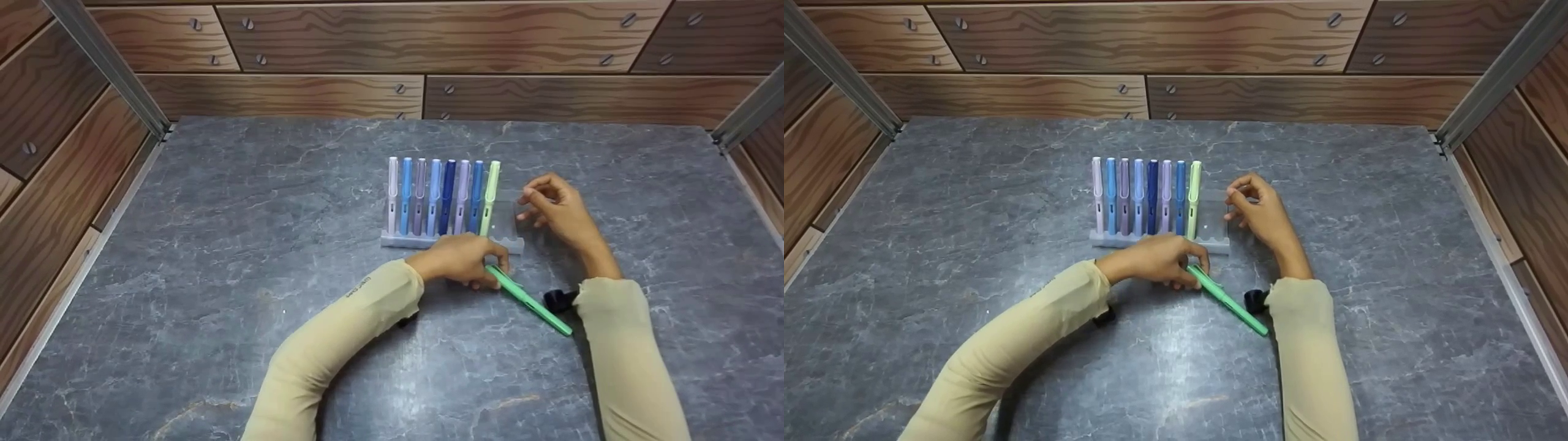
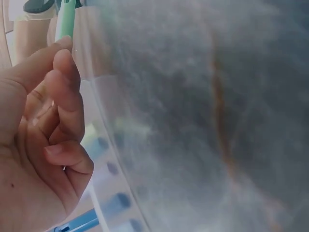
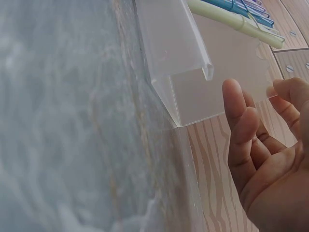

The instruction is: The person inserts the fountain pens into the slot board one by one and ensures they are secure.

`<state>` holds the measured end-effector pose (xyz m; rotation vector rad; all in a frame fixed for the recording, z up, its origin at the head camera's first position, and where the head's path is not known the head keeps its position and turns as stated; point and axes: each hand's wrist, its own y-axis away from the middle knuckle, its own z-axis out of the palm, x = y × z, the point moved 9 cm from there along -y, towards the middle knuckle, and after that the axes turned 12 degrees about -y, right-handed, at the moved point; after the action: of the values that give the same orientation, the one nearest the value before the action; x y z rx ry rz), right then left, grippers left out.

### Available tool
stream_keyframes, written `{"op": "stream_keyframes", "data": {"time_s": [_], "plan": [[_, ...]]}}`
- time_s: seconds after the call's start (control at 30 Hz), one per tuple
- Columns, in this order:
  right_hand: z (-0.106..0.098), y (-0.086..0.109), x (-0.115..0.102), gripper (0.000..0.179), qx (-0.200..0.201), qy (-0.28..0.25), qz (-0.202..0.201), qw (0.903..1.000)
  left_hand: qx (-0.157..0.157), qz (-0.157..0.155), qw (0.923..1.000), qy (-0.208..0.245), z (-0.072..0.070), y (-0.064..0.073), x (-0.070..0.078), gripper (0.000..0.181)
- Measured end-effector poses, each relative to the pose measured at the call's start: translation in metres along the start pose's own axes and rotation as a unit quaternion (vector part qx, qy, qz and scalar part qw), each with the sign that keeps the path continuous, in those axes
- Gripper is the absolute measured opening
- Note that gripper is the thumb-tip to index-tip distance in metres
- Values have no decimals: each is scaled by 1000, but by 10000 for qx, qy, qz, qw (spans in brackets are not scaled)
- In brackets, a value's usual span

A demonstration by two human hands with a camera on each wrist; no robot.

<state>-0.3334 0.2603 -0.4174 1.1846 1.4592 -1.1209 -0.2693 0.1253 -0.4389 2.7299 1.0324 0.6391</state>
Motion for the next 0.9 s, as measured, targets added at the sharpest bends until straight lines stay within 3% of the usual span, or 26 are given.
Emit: {"op": "stream_keyframes", "data": {"time_s": [0.33,0.53,0.9], "plan": [[-1,-2,1,17,22,-53,54,10000,434,288,9983,252,-20,12,2,21],[0,-1,0,12,7,-112,109,9999,462,399,9969,486,-25,16,1,21],[-1,-3,2,23,-47,44,56,10000,675,910,9826,1472,-38,22,8,19]]}}
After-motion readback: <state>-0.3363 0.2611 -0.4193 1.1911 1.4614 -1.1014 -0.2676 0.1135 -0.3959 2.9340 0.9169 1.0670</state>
